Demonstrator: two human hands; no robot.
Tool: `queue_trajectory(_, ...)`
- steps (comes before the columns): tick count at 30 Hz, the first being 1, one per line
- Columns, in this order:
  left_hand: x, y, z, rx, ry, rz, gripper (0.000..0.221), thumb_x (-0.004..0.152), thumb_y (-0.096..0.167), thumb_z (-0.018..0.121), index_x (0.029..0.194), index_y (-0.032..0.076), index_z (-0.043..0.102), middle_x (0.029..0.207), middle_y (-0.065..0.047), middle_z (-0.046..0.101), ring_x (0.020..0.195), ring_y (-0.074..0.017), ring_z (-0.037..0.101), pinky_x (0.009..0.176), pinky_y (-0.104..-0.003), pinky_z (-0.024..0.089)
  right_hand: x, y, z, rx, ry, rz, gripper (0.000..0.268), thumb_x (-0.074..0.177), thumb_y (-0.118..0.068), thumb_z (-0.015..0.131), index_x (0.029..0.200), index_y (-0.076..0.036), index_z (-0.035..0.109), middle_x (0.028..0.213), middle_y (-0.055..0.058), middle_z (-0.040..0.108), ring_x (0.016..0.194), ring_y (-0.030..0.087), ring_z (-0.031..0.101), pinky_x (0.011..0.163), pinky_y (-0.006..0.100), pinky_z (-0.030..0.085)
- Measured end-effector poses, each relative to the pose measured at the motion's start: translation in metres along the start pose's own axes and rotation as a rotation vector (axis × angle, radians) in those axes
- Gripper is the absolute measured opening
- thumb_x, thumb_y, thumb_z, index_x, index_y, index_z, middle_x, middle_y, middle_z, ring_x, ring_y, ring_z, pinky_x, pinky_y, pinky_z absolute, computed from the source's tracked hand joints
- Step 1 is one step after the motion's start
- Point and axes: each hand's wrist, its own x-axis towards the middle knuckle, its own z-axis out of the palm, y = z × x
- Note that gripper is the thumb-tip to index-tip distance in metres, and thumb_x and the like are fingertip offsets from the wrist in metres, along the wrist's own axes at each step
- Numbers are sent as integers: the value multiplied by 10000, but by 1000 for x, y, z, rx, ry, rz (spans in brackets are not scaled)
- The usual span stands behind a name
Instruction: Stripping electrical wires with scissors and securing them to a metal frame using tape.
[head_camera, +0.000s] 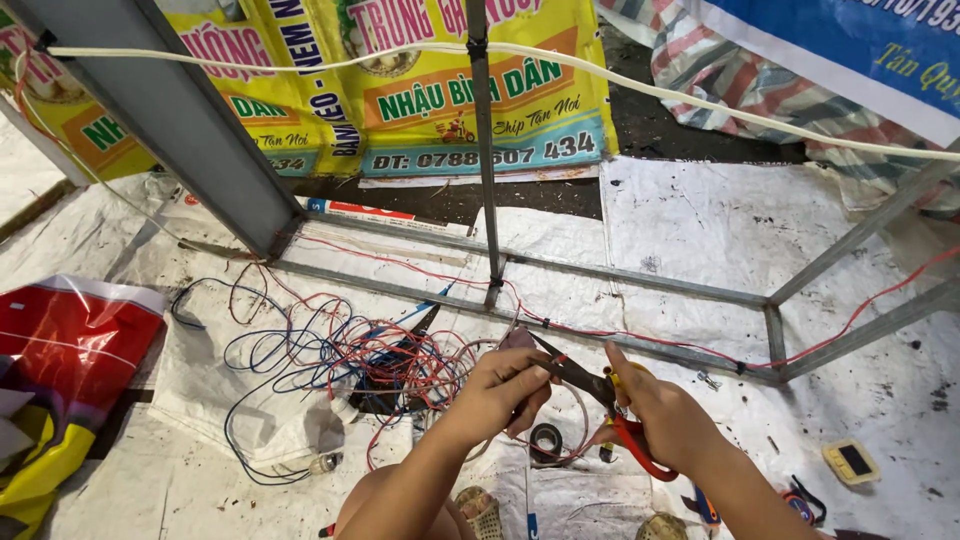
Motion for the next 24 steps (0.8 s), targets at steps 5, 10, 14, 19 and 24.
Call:
queue_trajectory(5, -2, -5, -3, -57, 56, -72, 187, 1051, 117, 539, 949, -26, 602, 467, -84, 430, 301, -123, 334, 319, -232, 178, 0, -4, -2, -19, 43, -78, 1224, 732, -444, 935, 1642, -207, 151, 1174, 82, 686, 866, 233, 736, 696, 371, 581)
queue_trajectory(10, -2, -9, -4, -173, 77, -147, 169, 1022, 87, 559, 958, -43, 647, 497, -86, 449, 292, -118, 330, 312, -234, 154, 1, -13, -14, -28, 66, -117, 1117, 760, -479, 899, 1626, -227, 240, 1040, 44, 689, 750, 230, 672, 691, 362, 571)
queue_trajectory(14, -1, -16, -11, -314, 9, -182, 203, 986, 146, 626, 951, -50, 666, 557, -93, 497, 291, -105, 316, 290, -219, 130, 1, -9, -15, -73, 102, -191, 1015, 797, -412, 878, 1606, -183, 309, 1028, 66, 696, 687, 254, 645, 630, 371, 532)
queue_trajectory(19, -4, -23, -15, -478, -74, -247, 180, 1000, 123, 626, 962, -49, 663, 590, -77, 505, 338, -66, 302, 298, -197, 149, 0, -12, -18, -52, 109, -193, 1045, 756, -462, 910, 1588, -193, 338, 897, 25, 637, 626, 219, 547, 595, 355, 509)
queue_trajectory(24, -4, -34, -17, -607, -168, -265, 251, 948, 156, 675, 922, -87, 618, 518, -98, 457, 300, -80, 284, 316, -225, 123, 0, -6, -14, -48, 134, -273, 952, 822, -488, 840, 1575, -155, 362, 824, 6, 635, 579, 196, 513, 545, 346, 484)
